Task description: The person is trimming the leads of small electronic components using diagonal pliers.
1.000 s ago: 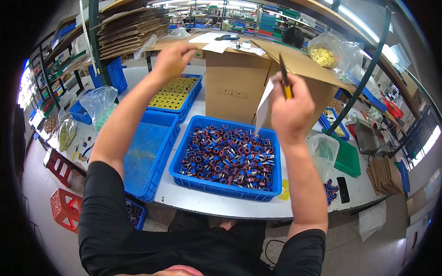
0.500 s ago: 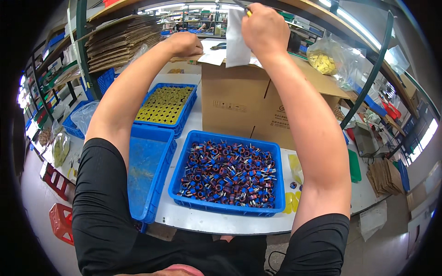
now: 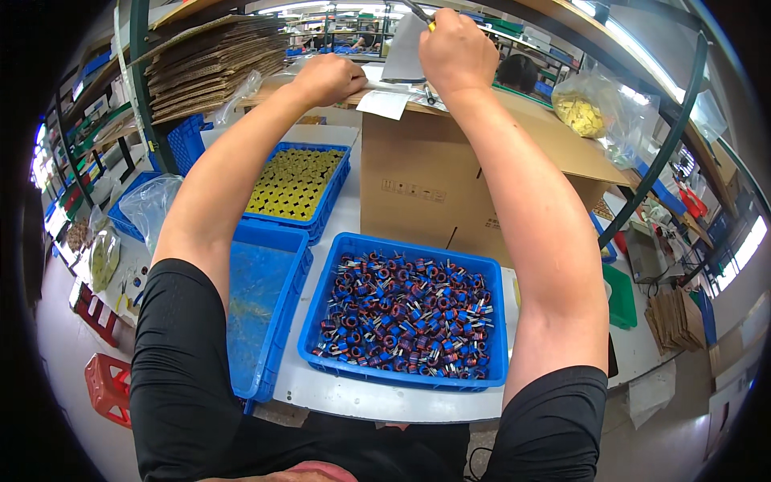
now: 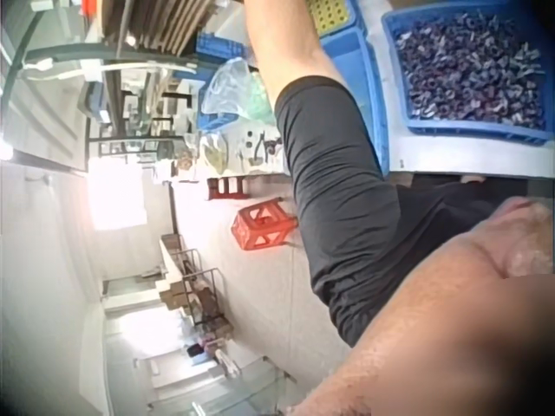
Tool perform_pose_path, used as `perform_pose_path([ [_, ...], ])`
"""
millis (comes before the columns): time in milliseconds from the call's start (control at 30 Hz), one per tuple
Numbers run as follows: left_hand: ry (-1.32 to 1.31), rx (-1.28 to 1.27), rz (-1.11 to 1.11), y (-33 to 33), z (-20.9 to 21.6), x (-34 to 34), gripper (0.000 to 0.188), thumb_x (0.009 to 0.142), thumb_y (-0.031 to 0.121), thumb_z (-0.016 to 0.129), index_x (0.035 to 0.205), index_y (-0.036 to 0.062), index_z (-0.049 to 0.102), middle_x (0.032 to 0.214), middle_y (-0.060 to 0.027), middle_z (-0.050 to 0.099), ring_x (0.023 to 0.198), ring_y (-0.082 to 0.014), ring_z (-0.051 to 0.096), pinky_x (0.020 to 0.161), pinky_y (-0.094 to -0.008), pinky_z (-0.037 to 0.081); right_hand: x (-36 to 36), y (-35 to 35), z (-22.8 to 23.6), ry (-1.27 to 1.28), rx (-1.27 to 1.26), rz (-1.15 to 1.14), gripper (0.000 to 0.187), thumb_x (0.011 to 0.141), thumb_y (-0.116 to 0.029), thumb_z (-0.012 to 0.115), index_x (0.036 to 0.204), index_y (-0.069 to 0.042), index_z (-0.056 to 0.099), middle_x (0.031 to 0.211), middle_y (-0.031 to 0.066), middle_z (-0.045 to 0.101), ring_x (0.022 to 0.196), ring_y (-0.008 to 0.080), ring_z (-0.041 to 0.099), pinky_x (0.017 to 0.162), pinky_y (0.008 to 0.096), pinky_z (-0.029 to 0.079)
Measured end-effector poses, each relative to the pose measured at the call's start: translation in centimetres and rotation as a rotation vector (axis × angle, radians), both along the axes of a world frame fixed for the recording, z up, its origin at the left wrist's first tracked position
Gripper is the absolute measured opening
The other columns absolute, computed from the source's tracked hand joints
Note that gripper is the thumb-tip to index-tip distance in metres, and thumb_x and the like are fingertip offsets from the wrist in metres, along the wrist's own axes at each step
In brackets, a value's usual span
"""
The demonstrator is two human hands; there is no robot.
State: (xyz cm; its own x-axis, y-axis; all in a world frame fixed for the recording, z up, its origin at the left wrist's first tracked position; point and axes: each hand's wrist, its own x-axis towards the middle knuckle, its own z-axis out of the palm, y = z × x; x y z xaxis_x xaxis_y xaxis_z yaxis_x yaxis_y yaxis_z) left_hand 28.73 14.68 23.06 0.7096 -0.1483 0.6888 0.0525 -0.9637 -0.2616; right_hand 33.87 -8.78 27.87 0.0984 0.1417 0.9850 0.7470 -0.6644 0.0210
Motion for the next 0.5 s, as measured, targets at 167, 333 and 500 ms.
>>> perform_pose_path([
  [167,-0.002,-0.052,0.002,-0.1,-0.1,-0.3,0.031,0.094,0.032,0.057,0.087,0.0131,0.080,0.088,-0.0119,0.077,0.080,-0.0374,0.070,0.075,-0.0459,0.056,-0.1,-1.4,-3.8,-0.288,0.015,0.092,0.014,0.080,-0.016,0.070,0.094,-0.012,0.070,0.084,0.0059,0.069,0.072,0.0283,0.067,0.062,0.0388,0.053],
  [333,-0.039,-0.059,-0.019,0.3,-0.4,-0.2,0.031,0.094,0.032,0.056,0.086,0.0128,0.079,0.088,-0.0119,0.077,0.080,-0.0379,0.070,0.075,-0.0469,0.055,-4.4,-3.5,-9.8,-0.386,-0.221,0.223,0.014,0.079,-0.014,0.067,0.094,-0.014,0.066,0.092,0.0014,0.066,0.070,0.0228,0.060,0.061,0.0357,0.047],
  [500,-0.044,-0.079,-0.052,0.3,-0.7,0.1,0.032,0.094,0.032,0.056,0.084,0.0129,0.079,0.087,-0.0115,0.077,0.080,-0.0380,0.069,0.076,-0.0471,0.055,-4.4,-2.9,-12.9,-0.482,-0.244,0.162,0.011,0.082,-0.016,0.063,0.093,-0.013,0.064,0.096,-0.0006,0.063,0.072,0.0179,0.056,0.065,0.0306,0.042],
])
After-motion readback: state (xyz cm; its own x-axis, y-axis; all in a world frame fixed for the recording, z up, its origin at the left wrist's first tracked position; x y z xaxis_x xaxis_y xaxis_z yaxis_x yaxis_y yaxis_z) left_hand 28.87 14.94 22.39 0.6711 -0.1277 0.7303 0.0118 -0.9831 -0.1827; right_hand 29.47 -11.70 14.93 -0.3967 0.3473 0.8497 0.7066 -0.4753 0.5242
